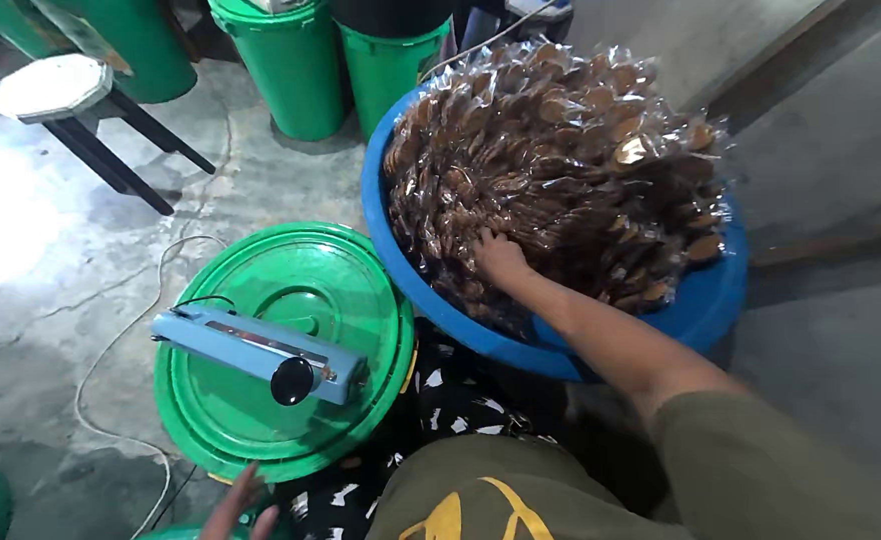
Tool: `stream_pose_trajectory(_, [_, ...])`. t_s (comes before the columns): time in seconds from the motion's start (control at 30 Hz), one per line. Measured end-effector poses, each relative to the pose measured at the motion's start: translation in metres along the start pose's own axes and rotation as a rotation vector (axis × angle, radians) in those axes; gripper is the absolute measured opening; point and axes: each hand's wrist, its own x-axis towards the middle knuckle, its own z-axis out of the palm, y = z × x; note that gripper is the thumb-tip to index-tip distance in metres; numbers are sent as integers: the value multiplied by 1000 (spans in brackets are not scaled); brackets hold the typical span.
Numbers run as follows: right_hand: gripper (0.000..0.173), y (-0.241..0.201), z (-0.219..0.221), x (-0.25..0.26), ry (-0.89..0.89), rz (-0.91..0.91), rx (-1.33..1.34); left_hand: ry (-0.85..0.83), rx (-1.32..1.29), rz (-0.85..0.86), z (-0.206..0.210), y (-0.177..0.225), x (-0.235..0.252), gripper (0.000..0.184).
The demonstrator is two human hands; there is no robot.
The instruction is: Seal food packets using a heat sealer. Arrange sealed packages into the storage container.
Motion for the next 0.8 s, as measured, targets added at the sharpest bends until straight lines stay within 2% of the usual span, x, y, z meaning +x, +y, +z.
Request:
stream_pose_trajectory(0.07, [60, 5, -14, -12, 89, -10, 98, -90, -62, 205, 19, 32, 20, 48])
stream_pose_trajectory(0.13, [55, 1, -35, -42, 304, -56, 253, -165, -240, 332, 40, 56, 34, 47])
stream_pose_trajectory(0.17, [49, -6, -40, -61, 459, -119, 359, -218, -386, 362, 51, 64, 40, 53])
stream_pose_trajectory(0.23, [42, -37, -42, -101, 650, -293, 623, -301, -720, 359, 76, 77, 56, 85])
stream_pose_trajectory(0.27, [38, -59, -38, -120, 628, -395, 760, -310, -869, 328, 87, 80, 64, 99])
stream_pose_trajectory(0.3, [35, -82, -34, -140, 501, -501, 883, -279, -965, 274, 97, 83, 70, 109])
stream_pose_trajectory(0.33, [34, -102, -31, -158, 311, -605, 975, -218, -1024, 214, 104, 81, 75, 112])
stream_pose_trajectory(0.4, [36, -132, -19, -175, -28, -712, 1102, -38, -1031, 90, 114, 72, 77, 100])
stream_pose_trajectory(0.47, [29, -147, -11, -177, -298, -622, 1226, 103, -971, -3, 117, 59, 70, 83])
stream_pose_trajectory(0.53, [22, -156, -6, -168, -508, -493, 1258, 161, -897, -58, 116, 46, 60, 77])
stream_pose_trajectory(0.6, [27, -167, 1, -156, -581, -473, 1141, 155, -869, -77, 110, 38, 56, 76])
stream_pose_trajectory(0.67, [32, -183, 0, -139, -557, -489, 1005, 198, -909, -101, 102, 36, 61, 68])
stream_pose_trajectory(0.8, [30, -219, -38, -103, -372, -432, 1105, 469, -901, -202, 87, 18, 95, 57])
